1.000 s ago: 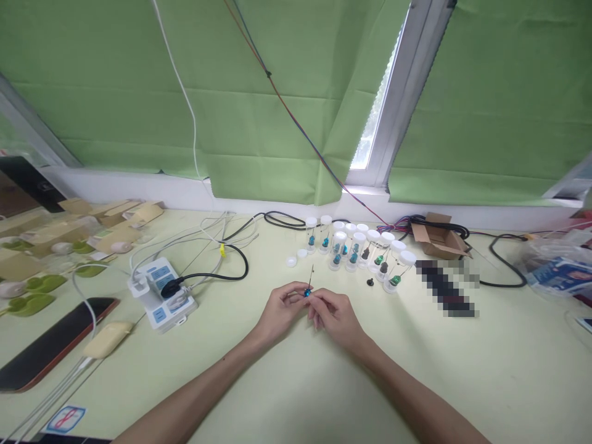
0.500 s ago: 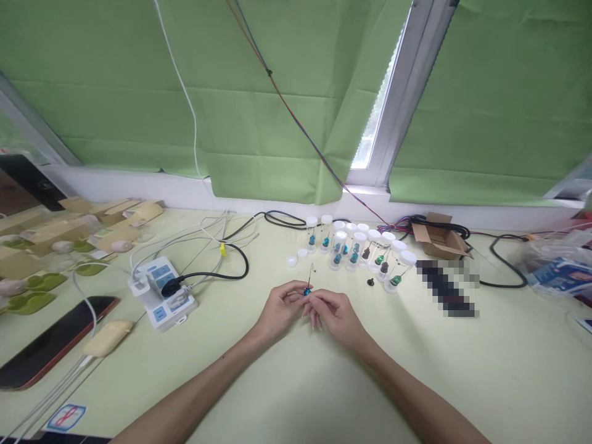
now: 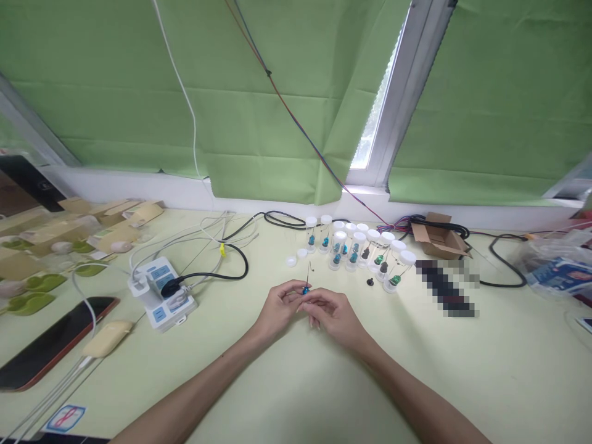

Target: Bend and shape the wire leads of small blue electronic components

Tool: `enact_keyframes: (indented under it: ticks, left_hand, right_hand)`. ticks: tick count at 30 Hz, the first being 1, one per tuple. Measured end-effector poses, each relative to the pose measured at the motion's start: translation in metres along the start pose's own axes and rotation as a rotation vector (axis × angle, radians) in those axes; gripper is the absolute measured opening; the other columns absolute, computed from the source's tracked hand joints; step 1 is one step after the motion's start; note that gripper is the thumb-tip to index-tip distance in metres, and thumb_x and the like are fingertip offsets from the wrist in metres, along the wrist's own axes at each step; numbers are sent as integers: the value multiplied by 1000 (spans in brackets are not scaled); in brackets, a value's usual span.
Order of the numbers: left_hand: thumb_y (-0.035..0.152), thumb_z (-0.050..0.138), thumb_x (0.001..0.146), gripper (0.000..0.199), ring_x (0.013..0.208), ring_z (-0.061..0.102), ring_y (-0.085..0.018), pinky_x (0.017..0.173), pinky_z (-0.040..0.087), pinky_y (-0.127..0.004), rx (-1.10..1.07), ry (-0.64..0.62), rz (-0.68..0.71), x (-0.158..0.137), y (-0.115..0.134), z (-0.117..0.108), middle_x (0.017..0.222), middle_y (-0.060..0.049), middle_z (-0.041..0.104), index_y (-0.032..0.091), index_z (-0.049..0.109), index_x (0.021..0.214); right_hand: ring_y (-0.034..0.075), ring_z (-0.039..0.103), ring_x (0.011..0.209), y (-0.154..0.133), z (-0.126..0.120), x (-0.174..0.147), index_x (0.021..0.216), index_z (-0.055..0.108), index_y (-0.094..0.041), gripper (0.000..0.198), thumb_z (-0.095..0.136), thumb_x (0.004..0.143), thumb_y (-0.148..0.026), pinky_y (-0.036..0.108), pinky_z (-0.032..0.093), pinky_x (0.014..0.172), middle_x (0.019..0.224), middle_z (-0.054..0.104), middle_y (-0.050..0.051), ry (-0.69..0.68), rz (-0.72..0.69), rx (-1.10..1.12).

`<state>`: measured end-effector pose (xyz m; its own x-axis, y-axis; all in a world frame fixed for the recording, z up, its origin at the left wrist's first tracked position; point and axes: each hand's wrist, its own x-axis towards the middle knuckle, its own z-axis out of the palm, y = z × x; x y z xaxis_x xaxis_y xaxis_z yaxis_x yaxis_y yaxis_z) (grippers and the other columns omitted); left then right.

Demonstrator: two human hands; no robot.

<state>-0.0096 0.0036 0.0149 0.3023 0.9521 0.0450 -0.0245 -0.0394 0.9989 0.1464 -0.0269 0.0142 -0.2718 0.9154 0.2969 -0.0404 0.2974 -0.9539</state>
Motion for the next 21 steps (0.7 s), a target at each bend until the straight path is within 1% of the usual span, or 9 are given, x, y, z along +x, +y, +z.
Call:
enact_keyframes:
  ticks: [5,10,17,21]
  left_hand:
    - [31,72,70,26,76,66,-19,69,52,-30,-13,27,-5,1,-1,0,88,-6,69,17,66,91]
    - [29,71,70,25,76,66,-19,69,52,-30,-27,19,1,1,-4,0,87,-5,69,17,67,91]
    - [28,72,71,24,71,66,-18,67,52,-29,-51,-5,-18,0,-3,1,77,-4,70,16,66,91]
    - [26,72,70,24,74,67,-19,69,52,-30,-41,-22,-1,0,-6,1,82,-5,71,16,65,91]
  right_hand:
    - [11,56,54,4,1,0,90,68,-20,14,62,81,-29,25,52,56,73,64,1,30,7,-11]
    - [10,56,53,4,1,1,86,67,-20,10,65,79,-27,24,49,56,71,63,-1,44,9,-20]
    - [12,57,55,8,2,0,80,66,-18,14,69,76,-32,24,48,53,69,64,0,67,32,-47]
    - [11,55,52,9,2,-1,76,65,-18,15,68,77,-32,23,46,51,66,63,0,80,36,-61]
